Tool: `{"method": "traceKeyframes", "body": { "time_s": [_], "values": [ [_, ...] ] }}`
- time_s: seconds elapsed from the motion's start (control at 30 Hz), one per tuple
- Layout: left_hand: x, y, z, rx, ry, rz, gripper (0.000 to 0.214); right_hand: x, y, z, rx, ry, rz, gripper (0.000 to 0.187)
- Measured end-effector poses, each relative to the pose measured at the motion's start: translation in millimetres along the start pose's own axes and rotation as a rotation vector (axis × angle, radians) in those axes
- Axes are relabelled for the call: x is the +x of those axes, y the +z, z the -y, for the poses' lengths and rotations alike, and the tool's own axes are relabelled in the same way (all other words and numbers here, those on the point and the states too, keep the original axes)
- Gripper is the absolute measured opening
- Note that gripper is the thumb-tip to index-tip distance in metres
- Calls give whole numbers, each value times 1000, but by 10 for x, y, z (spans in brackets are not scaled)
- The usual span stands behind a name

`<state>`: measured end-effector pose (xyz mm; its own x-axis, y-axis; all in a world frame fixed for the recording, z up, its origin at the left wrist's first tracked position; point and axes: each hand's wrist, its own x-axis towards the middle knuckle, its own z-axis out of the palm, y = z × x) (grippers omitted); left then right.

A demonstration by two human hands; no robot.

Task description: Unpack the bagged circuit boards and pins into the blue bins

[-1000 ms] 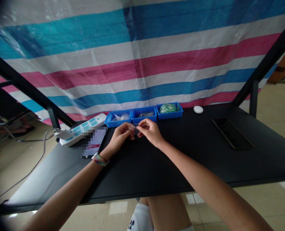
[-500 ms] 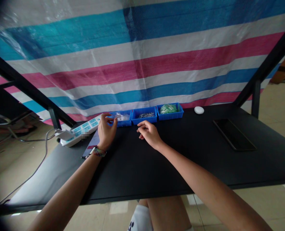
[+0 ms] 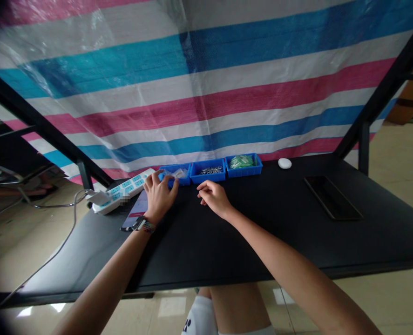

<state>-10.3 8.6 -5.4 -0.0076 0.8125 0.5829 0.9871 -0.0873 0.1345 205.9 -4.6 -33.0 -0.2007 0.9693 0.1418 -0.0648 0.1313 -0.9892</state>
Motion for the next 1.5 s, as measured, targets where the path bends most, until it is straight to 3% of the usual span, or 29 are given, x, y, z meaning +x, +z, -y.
{"method": "traceKeyframes", "body": {
  "time_s": [0.17,0.33,0.6,0.87,1.0,1.1,1.23,1.37,1.5],
  "values": [
    [27,-73,-23,62,88,4,36,0,-17,-21,-15,-13,-2,14],
    [77,-52,19,69,146,179,32,-4,-28,-40,-24,-12,8,14],
    [263,-106,134,52,223,353,28,-29,-26,-55,-32,-26,14,14],
    [120,-459,16,-17,301,342,24,-258,-22,7,28,15,-56,12],
    [-98,-724,-214,-102,272,408,21,-482,30,48,135,107,-116,32],
    [-332,-901,-487,-282,241,412,15,-702,100,120,353,181,-174,55],
    [-630,-1010,-889,-720,102,337,6,-1006,205,208,562,144,-205,58],
    [-777,-937,-1205,-1208,-108,324,10,-1196,252,246,527,70,-314,58],
    [-775,-773,-1385,-1497,-283,310,14,-1163,121,269,433,17,-289,58]
  ]
}}
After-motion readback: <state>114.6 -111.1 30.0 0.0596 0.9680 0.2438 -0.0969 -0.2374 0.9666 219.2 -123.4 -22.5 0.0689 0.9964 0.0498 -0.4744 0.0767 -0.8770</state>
